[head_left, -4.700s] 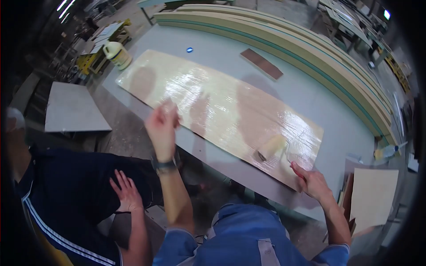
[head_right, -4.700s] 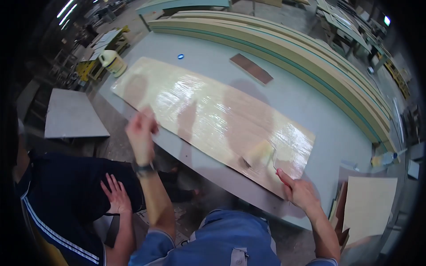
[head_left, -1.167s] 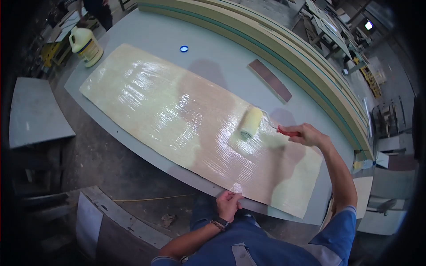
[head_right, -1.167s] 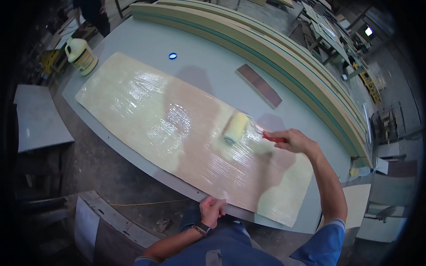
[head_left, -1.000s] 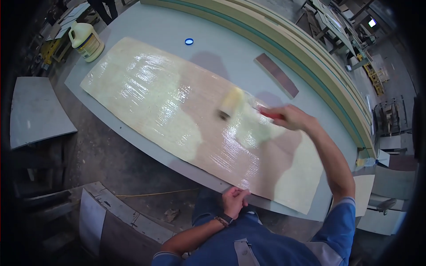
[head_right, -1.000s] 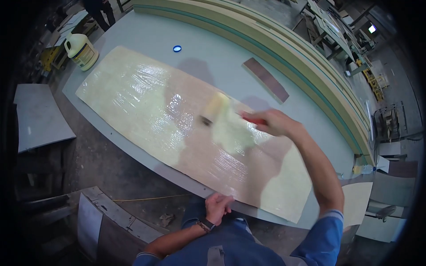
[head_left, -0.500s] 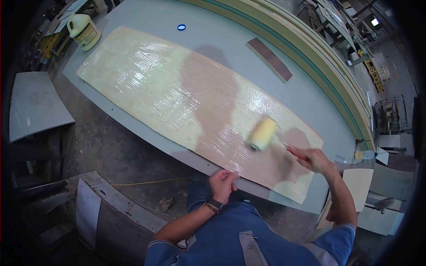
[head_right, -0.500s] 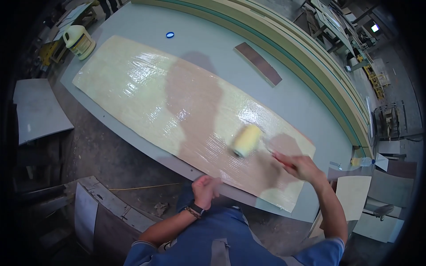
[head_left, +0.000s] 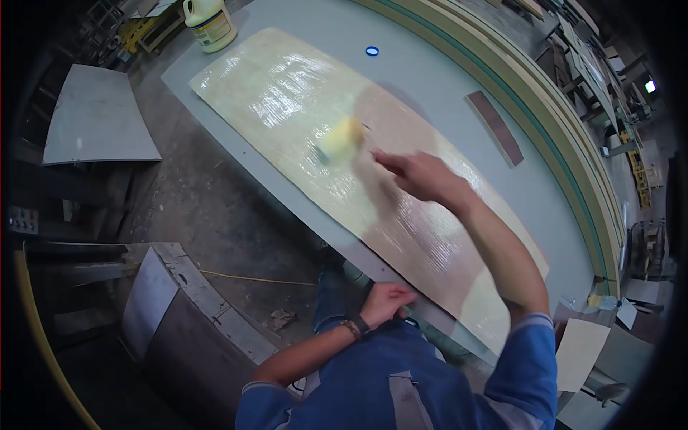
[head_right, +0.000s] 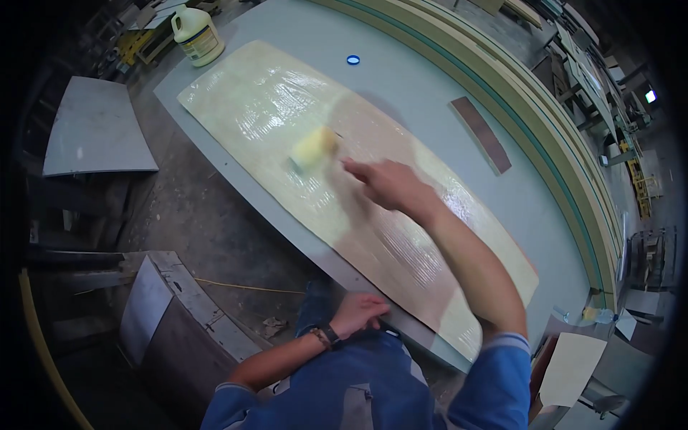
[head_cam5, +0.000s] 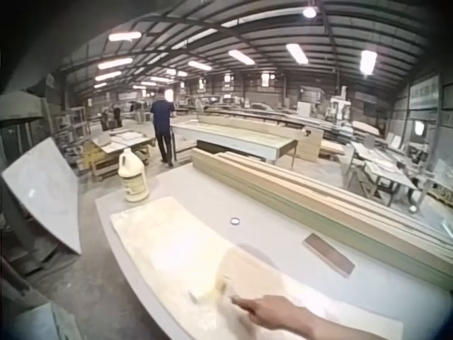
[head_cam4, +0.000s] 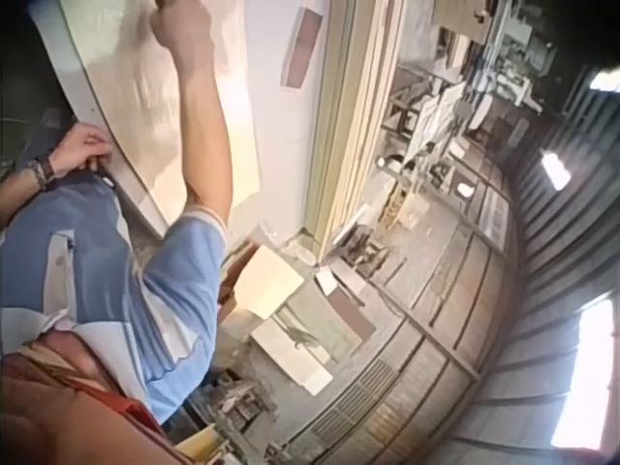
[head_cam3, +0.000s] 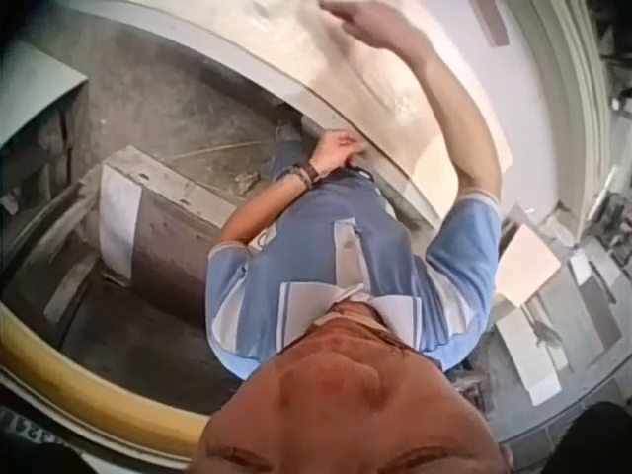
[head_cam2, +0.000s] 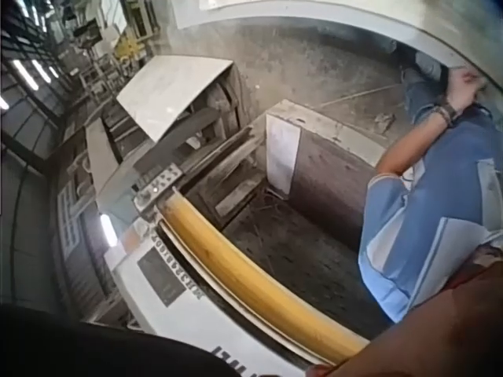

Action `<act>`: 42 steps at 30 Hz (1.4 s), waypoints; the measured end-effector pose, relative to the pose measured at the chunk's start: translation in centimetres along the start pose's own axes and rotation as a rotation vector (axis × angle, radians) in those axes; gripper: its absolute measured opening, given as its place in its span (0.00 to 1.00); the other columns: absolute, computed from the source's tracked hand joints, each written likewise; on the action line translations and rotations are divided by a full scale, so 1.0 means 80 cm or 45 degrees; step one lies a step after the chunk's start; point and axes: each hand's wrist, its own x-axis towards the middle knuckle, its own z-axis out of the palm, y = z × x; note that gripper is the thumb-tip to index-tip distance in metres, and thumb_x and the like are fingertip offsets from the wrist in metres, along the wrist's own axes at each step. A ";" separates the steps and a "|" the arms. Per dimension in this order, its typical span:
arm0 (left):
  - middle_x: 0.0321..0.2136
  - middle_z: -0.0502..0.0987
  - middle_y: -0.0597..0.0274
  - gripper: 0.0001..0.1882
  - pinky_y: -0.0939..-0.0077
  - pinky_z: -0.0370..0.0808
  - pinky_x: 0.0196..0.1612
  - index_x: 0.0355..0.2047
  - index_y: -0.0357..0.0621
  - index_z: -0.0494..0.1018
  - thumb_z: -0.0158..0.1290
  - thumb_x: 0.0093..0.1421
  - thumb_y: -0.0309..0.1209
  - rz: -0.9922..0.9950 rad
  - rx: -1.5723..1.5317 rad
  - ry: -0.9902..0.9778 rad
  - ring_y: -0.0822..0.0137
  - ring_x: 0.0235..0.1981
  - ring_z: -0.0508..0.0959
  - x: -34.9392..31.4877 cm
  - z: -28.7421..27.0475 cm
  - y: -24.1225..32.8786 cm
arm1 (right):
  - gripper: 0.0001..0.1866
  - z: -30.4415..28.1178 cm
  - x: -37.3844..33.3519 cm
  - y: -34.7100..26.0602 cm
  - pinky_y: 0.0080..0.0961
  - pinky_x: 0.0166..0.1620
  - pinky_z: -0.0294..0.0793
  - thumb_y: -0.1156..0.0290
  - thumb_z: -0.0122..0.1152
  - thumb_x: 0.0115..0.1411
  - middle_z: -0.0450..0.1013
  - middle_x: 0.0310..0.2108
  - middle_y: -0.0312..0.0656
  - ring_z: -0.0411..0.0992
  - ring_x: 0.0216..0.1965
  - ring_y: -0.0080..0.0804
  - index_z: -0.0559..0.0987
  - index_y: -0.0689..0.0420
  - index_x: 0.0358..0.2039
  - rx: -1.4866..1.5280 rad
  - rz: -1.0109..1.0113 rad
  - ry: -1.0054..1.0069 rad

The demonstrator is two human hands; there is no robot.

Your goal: Applying glue to a wooden board using a manual roller.

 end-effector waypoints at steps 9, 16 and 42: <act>0.37 0.84 0.56 0.13 0.85 0.67 0.17 0.46 0.40 0.76 0.56 0.65 0.35 0.072 -0.215 0.457 0.72 0.24 0.82 -0.044 -0.201 0.060 | 0.32 0.010 -0.091 -0.009 0.43 0.30 0.74 0.65 0.54 0.64 0.76 0.26 0.46 0.75 0.25 0.46 0.61 0.34 0.69 -0.075 0.150 -0.226; 0.36 0.83 0.55 0.13 0.83 0.70 0.20 0.45 0.41 0.76 0.57 0.65 0.35 0.322 -0.488 0.819 0.70 0.24 0.82 -0.042 -0.241 0.090 | 0.33 0.015 -0.325 0.030 0.37 0.23 0.72 0.68 0.63 0.56 0.69 0.16 0.37 0.71 0.17 0.36 0.70 0.32 0.63 -0.252 0.256 -0.174; 0.42 0.82 0.53 0.15 0.81 0.72 0.23 0.51 0.38 0.71 0.55 0.66 0.29 0.578 -0.396 0.935 0.68 0.25 0.82 0.009 -0.456 0.272 | 0.27 -0.027 0.374 -0.157 0.45 0.40 0.76 0.60 0.45 0.67 0.79 0.36 0.51 0.78 0.37 0.50 0.64 0.28 0.66 0.024 0.057 -0.101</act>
